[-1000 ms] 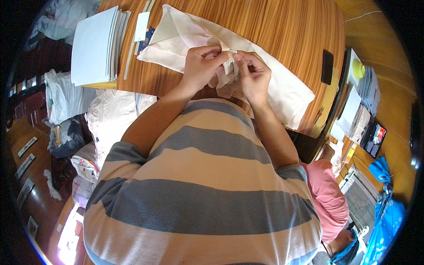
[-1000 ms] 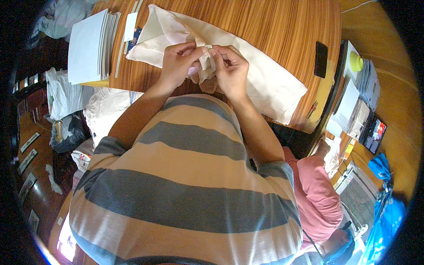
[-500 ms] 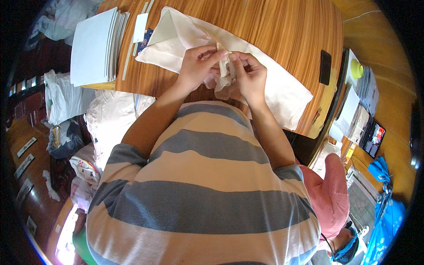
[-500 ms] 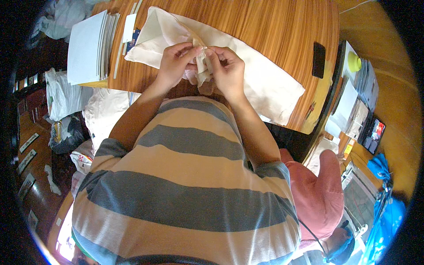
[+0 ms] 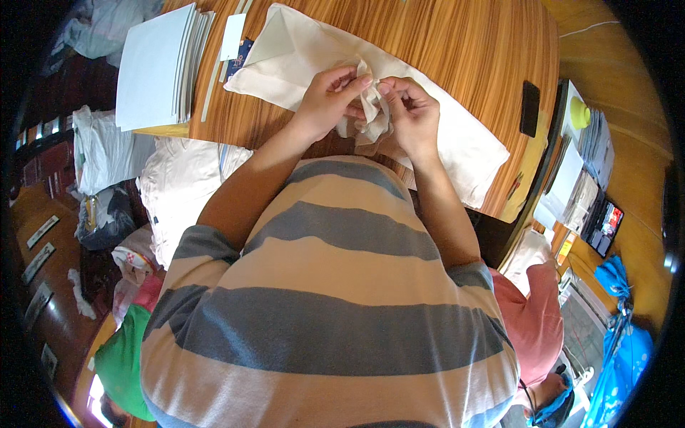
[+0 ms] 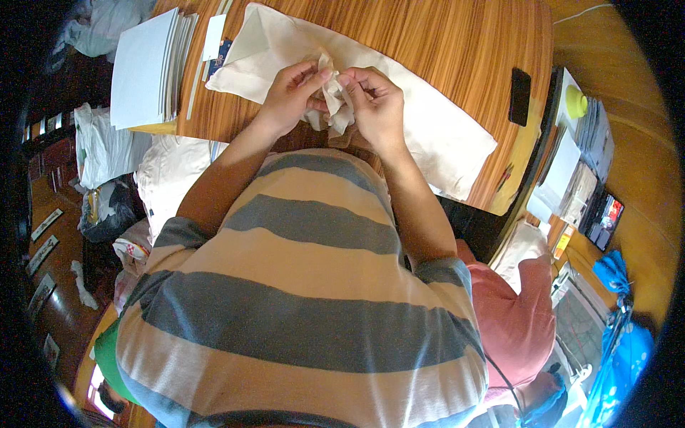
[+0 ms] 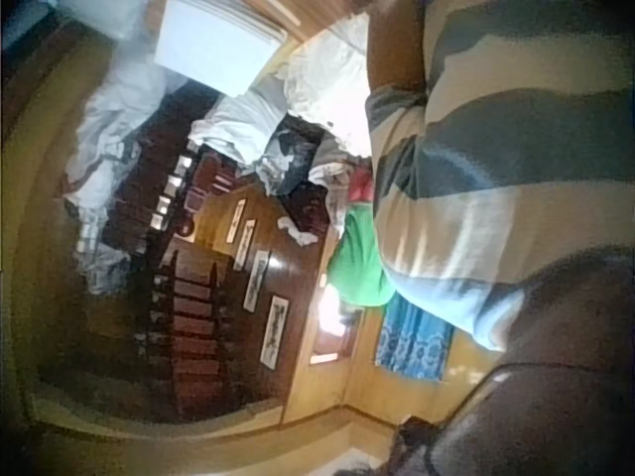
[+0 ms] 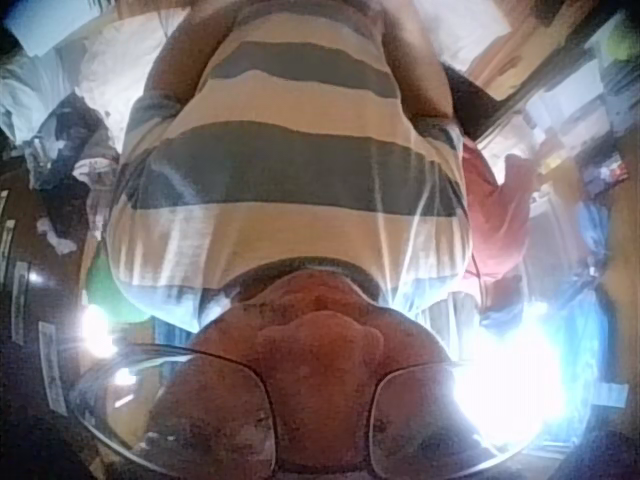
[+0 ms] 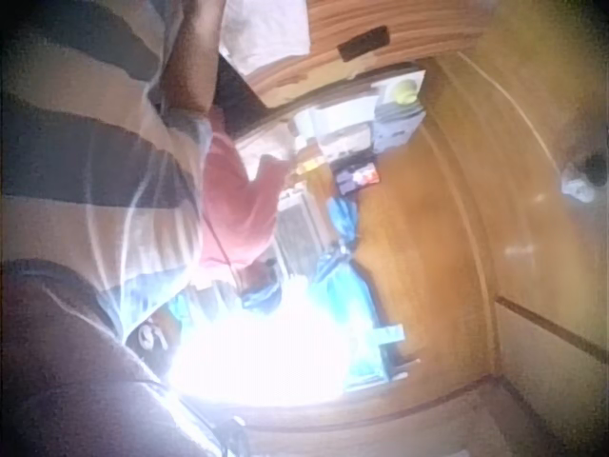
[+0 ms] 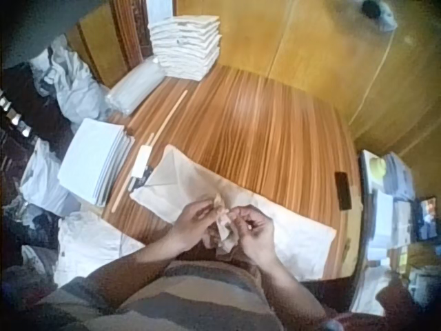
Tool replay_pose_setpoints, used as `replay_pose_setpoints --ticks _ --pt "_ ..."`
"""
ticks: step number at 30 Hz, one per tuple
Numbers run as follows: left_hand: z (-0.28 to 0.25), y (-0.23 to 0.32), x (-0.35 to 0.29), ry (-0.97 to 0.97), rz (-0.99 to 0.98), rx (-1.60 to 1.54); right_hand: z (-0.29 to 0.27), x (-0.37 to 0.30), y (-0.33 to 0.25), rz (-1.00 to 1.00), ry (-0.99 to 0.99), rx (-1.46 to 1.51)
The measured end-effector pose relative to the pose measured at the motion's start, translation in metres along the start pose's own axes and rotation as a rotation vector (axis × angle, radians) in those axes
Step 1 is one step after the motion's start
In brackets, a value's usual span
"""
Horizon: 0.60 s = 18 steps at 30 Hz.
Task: The person folds a light-colored garment on a wooden table, applies a tag to it, and places it inside a clear plastic bag.
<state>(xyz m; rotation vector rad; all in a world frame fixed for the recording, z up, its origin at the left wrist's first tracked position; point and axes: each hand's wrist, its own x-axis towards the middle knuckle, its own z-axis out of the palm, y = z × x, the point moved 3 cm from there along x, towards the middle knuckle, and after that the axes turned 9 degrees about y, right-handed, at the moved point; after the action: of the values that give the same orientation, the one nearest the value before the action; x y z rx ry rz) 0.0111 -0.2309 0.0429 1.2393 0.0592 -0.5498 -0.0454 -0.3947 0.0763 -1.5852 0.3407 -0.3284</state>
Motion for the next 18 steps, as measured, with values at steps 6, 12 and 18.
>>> replay_pose_setpoints --ticks 6,12,18 --pt "-0.004 -0.004 -0.003 -0.003 -0.151 -0.084 -0.001 0.003 0.004 -0.04 -0.107 -0.06" --pt "-0.007 -0.007 0.0 -0.057 -0.221 -0.126 -0.001 0.011 0.011 -0.084 -0.182 -0.068" --pt "0.003 0.002 -0.004 0.046 -0.051 -0.071 0.009 0.002 -0.001 -0.022 -0.098 -0.132"
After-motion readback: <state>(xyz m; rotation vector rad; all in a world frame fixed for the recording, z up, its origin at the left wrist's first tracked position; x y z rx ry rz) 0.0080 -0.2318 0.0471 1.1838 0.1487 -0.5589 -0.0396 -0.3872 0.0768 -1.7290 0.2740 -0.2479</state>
